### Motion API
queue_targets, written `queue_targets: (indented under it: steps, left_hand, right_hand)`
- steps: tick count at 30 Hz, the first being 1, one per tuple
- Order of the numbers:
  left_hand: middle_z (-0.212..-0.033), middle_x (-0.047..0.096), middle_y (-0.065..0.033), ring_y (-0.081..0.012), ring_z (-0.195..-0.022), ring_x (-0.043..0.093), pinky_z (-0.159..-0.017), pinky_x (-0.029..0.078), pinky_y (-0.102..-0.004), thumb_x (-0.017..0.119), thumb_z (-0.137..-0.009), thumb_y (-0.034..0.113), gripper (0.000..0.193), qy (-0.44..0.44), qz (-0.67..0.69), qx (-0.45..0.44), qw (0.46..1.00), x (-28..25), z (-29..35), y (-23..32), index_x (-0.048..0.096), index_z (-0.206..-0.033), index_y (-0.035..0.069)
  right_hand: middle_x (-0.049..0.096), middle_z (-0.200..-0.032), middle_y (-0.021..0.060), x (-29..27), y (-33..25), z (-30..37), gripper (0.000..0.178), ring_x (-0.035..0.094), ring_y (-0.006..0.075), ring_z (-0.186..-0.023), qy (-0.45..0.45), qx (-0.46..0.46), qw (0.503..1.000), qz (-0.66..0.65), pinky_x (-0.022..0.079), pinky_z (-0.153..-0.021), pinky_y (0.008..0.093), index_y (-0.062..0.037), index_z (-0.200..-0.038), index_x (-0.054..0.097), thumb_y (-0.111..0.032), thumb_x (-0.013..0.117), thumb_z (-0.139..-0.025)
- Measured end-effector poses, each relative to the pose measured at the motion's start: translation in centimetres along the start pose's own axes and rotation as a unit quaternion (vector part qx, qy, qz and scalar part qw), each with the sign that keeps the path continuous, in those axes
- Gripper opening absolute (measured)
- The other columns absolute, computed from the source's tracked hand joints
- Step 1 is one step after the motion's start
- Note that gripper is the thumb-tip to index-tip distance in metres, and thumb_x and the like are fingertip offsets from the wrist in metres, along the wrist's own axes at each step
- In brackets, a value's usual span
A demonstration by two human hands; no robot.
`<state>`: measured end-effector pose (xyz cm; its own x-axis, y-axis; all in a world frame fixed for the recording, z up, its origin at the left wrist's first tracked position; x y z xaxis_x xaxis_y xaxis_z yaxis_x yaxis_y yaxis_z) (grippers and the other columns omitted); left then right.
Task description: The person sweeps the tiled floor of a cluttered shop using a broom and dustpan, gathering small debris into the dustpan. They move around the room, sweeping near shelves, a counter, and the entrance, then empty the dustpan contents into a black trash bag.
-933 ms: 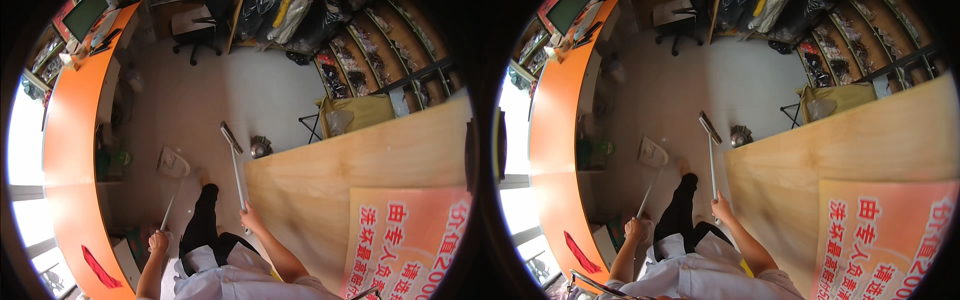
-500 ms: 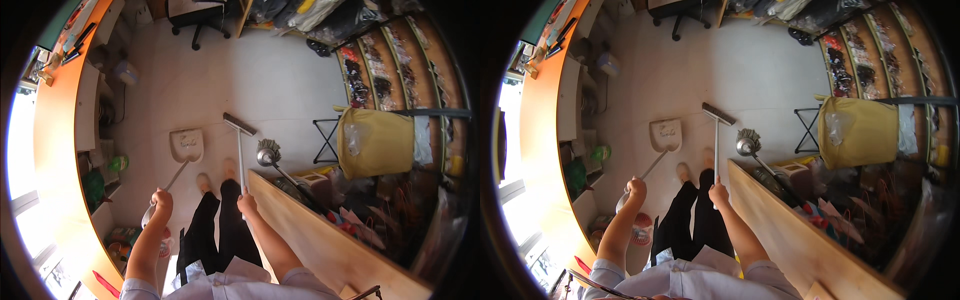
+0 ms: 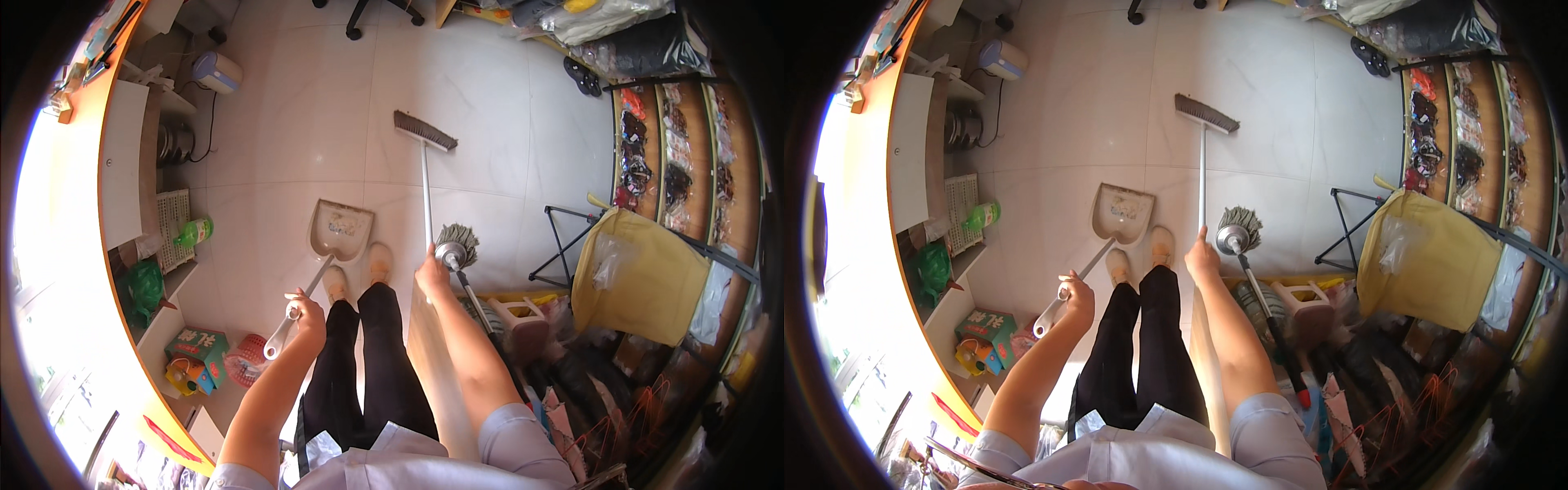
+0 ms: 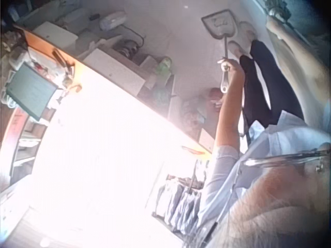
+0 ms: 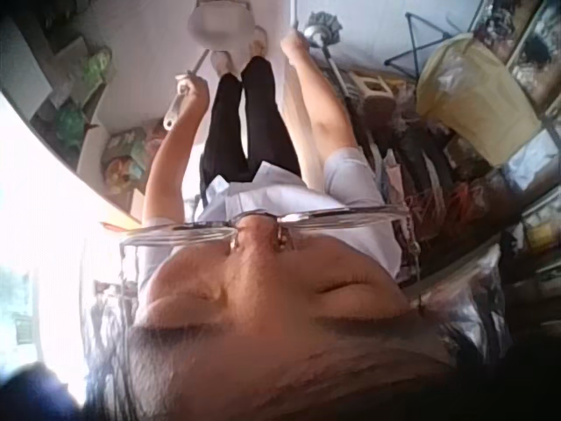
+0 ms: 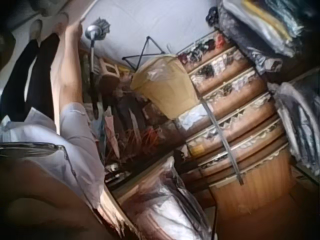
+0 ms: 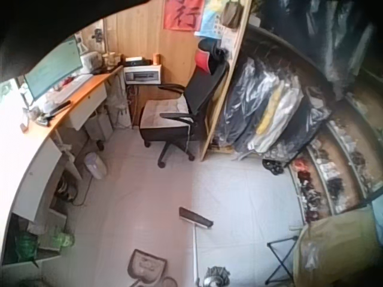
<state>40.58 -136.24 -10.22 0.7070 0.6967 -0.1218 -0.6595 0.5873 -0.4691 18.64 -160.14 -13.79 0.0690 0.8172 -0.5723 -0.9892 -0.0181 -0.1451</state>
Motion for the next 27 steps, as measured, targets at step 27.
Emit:
queue_targets:
  steps: [27]
  left_hand:
    - [-0.084, 0.068, -0.0153, -0.0299, -0.081, 0.069, -0.072, 0.055, -0.037, 0.053, -0.083, 0.012, 0.015, 0.032, 0.642, -0.109, 0.758, -4.7, 6.9, -16.8, 0.065, -0.086, 0.003]
  right_hand:
    - [0.065, -0.095, 0.0252, -5.5, 6.6, -0.5, 0.073, 0.065, 0.0389, -0.087, -0.041, -0.057, 0.975, 0.212, 0.052, -0.079, 0.0488, -0.006, -0.148, 0.014, -0.01, 0.051, -0.085]
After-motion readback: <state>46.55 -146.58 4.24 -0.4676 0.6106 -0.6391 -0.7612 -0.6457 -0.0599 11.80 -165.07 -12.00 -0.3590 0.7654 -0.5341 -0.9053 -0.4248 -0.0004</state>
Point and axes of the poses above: each hand's wrist, its own z-axis away from the middle knuckle, its own x-axis out of the palm, y = z × x, the point moved 9 cm from there along -z, towards the middle knuckle
